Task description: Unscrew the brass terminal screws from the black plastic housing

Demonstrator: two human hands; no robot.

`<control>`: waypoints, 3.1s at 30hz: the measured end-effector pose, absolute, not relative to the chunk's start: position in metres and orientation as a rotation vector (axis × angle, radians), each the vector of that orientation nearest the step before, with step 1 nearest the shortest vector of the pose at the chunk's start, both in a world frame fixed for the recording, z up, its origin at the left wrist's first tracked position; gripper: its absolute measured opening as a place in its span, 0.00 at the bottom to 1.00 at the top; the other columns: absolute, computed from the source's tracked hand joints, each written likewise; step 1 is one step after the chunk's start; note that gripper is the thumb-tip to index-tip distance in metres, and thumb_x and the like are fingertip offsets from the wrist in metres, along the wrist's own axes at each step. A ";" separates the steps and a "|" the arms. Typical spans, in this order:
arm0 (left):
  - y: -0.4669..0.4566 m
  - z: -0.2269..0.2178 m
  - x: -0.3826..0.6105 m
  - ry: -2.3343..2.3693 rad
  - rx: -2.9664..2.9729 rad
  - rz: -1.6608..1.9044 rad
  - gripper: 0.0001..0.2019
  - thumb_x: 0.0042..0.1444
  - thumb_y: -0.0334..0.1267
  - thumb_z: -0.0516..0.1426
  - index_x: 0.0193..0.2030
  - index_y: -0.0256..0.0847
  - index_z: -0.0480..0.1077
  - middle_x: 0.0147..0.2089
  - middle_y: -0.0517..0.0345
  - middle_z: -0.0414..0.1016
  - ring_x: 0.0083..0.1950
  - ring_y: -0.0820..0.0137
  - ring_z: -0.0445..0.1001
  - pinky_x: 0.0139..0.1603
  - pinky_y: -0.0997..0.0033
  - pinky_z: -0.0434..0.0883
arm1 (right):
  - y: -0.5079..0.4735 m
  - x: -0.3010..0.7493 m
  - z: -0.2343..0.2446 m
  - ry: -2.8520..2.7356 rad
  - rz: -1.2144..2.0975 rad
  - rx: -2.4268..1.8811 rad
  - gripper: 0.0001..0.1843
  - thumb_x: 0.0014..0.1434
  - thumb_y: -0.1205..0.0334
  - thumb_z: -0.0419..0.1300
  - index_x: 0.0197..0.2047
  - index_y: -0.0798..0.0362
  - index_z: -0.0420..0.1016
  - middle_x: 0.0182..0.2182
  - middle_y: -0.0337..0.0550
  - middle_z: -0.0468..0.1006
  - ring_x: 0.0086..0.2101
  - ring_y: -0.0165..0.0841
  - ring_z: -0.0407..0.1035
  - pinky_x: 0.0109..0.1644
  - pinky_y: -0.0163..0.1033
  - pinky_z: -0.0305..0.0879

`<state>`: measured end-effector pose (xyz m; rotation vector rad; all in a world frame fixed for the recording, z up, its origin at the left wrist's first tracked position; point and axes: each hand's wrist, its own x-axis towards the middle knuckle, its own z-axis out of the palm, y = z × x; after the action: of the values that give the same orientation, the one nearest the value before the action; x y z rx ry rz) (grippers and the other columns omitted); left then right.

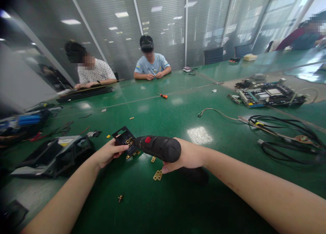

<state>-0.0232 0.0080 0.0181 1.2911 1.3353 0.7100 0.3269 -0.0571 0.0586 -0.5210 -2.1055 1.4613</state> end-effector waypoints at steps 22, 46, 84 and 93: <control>0.008 0.013 -0.021 1.323 1.273 0.805 0.33 0.39 0.42 0.76 0.52 0.42 0.70 0.39 0.60 0.75 0.29 0.75 0.68 0.23 0.77 0.53 | -0.062 0.330 0.065 -2.274 1.242 -0.574 0.42 0.62 0.58 0.69 0.75 0.52 0.60 0.32 0.37 0.77 0.31 0.32 0.70 0.39 0.37 0.70; 0.010 0.014 -0.021 1.293 1.245 0.794 0.34 0.39 0.40 0.77 0.52 0.42 0.68 0.38 0.60 0.74 0.28 0.76 0.67 0.22 0.78 0.52 | -0.057 0.332 0.053 -2.325 1.066 -0.465 0.41 0.65 0.54 0.68 0.76 0.50 0.59 0.46 0.48 0.81 0.48 0.41 0.75 0.57 0.46 0.69; 0.007 0.018 -0.016 1.341 1.266 0.811 0.32 0.35 0.43 0.77 0.46 0.40 0.71 0.36 0.59 0.74 0.27 0.77 0.65 0.22 0.77 0.51 | -0.057 0.332 0.055 -2.313 1.120 -0.498 0.42 0.63 0.56 0.69 0.75 0.52 0.60 0.40 0.45 0.81 0.41 0.38 0.75 0.49 0.42 0.72; 0.007 0.018 -0.017 1.318 1.276 0.818 0.31 0.36 0.42 0.77 0.47 0.39 0.72 0.38 0.58 0.75 0.28 0.76 0.66 0.23 0.77 0.50 | -0.057 0.333 0.056 -2.313 1.137 -0.497 0.42 0.63 0.55 0.69 0.75 0.53 0.60 0.31 0.38 0.77 0.29 0.32 0.70 0.37 0.36 0.69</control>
<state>-0.0165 0.0070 0.0179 1.2756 1.3175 0.8184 0.3329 -0.0565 0.0560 -0.4969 -2.3133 1.1372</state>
